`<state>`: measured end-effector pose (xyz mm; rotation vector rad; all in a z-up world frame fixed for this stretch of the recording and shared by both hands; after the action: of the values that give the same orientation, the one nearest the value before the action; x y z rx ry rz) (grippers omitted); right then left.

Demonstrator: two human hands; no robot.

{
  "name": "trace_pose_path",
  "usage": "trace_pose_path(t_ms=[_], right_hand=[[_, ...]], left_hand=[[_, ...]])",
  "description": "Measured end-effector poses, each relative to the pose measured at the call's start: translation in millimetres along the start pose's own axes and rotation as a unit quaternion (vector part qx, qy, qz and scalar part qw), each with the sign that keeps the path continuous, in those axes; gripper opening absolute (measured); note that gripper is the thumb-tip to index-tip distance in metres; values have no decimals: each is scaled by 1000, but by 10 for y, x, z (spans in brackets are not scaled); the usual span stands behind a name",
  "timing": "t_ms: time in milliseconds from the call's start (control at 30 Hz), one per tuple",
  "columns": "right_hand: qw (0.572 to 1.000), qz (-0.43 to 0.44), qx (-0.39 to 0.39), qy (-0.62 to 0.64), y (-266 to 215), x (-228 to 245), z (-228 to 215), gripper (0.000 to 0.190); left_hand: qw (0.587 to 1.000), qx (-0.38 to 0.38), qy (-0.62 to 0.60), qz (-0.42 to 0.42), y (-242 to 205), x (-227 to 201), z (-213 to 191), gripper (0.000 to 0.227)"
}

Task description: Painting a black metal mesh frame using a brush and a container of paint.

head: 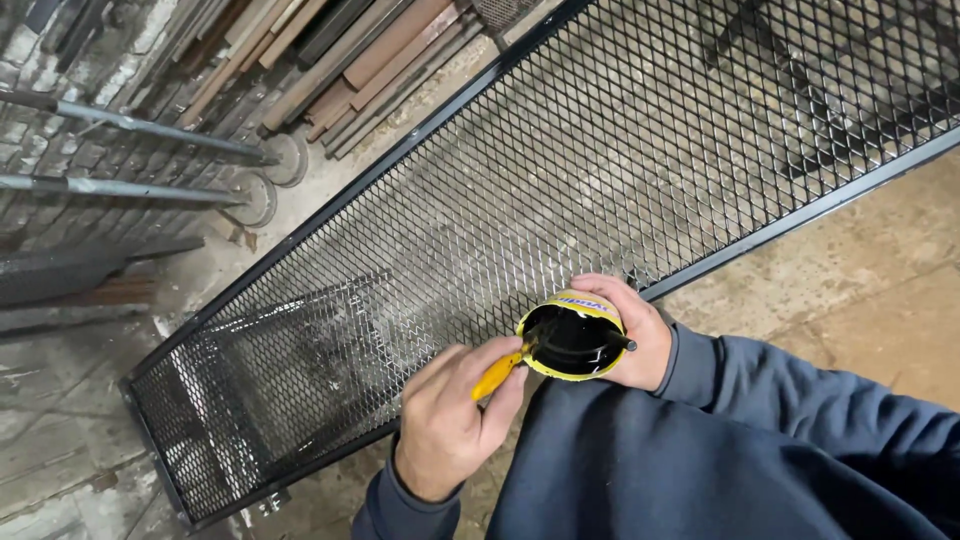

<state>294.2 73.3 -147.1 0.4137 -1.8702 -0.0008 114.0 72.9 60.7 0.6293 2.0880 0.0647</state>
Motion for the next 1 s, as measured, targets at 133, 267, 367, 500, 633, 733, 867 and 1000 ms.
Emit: trace_pose_path(t_ms=[133, 267, 367, 500, 633, 733, 867, 1000], right_hand=[[999, 9, 6, 32, -27, -23, 19, 89], [999, 17, 6, 38, -37, -42, 37, 88], [998, 31, 6, 48, -35, -45, 55, 87], [999, 38, 3, 20, -7, -13, 35, 88], [994, 48, 13, 99, -40, -56, 86, 87], [995, 58, 5, 82, -5, -94, 50, 86], [977, 120, 20, 174, 88, -165, -51, 90], [984, 106, 16, 141, 143, -309, -225, 95]], left_hand=[[1000, 2, 8, -15, 5, 38, 20, 36], [1000, 10, 6, -10, 10, 49, 31, 36], [1000, 8, 5, -8, 19, 61, 19, 36], [1000, 15, 4, -4, 20, 83, 15, 36], [1000, 2, 4, -8, -45, 113, -13, 37], [998, -61, -17, -8, -185, 341, -37, 33], [858, -251, -410, -182, -449, 1208, 96, 9], [633, -367, -665, -148, -378, 1714, 343, 26]])
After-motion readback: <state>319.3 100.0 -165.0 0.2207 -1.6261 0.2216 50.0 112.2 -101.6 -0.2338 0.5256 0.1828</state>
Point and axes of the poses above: each hand's wrist, its own y-axis towards the middle knuckle, its own z-axis out of the palm, x = y × z, the point moved 6 cm from there along y, towards the middle knuckle, and after that the axes turned 13 degrees about -y, right-handed, at the moved point
